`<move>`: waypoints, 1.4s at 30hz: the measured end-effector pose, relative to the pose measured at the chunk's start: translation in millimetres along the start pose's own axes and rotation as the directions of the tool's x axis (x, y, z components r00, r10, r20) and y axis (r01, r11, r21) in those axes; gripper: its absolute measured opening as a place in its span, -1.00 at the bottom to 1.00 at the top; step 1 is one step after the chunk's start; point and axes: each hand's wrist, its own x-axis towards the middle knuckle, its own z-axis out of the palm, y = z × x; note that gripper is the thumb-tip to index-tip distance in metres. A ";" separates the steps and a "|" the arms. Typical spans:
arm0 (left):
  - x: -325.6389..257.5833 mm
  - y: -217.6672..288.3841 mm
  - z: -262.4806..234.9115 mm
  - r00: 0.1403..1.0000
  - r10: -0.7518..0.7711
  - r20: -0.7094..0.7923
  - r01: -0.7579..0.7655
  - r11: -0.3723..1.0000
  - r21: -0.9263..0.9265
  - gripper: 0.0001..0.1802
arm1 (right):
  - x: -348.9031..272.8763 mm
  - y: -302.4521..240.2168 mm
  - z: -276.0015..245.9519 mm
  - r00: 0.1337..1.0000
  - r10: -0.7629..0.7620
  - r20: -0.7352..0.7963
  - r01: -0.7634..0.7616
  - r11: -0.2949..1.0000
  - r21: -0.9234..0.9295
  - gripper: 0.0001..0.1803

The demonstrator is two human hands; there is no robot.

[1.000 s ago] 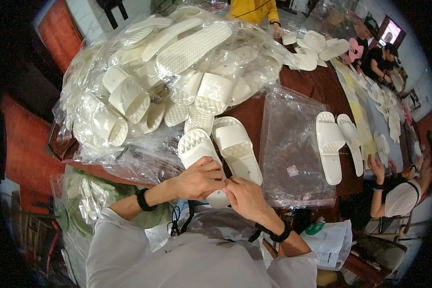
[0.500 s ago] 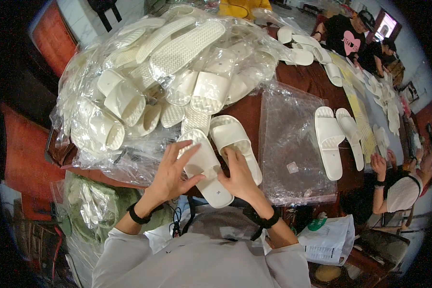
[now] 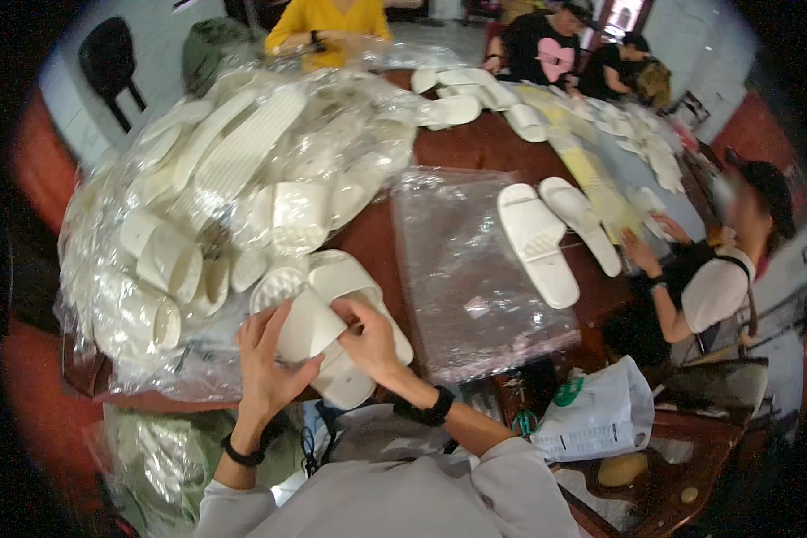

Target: Pair and package manufactured slippers into clear plastic bags.

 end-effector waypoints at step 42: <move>-22.6 -16.9 86.8 0.853 -0.373 0.364 0.190 -0.428 -0.884 -0.38 | -33.4 -21.6 -23.9 0.968 0.241 0.067 -0.248 0.960 0.130 -0.84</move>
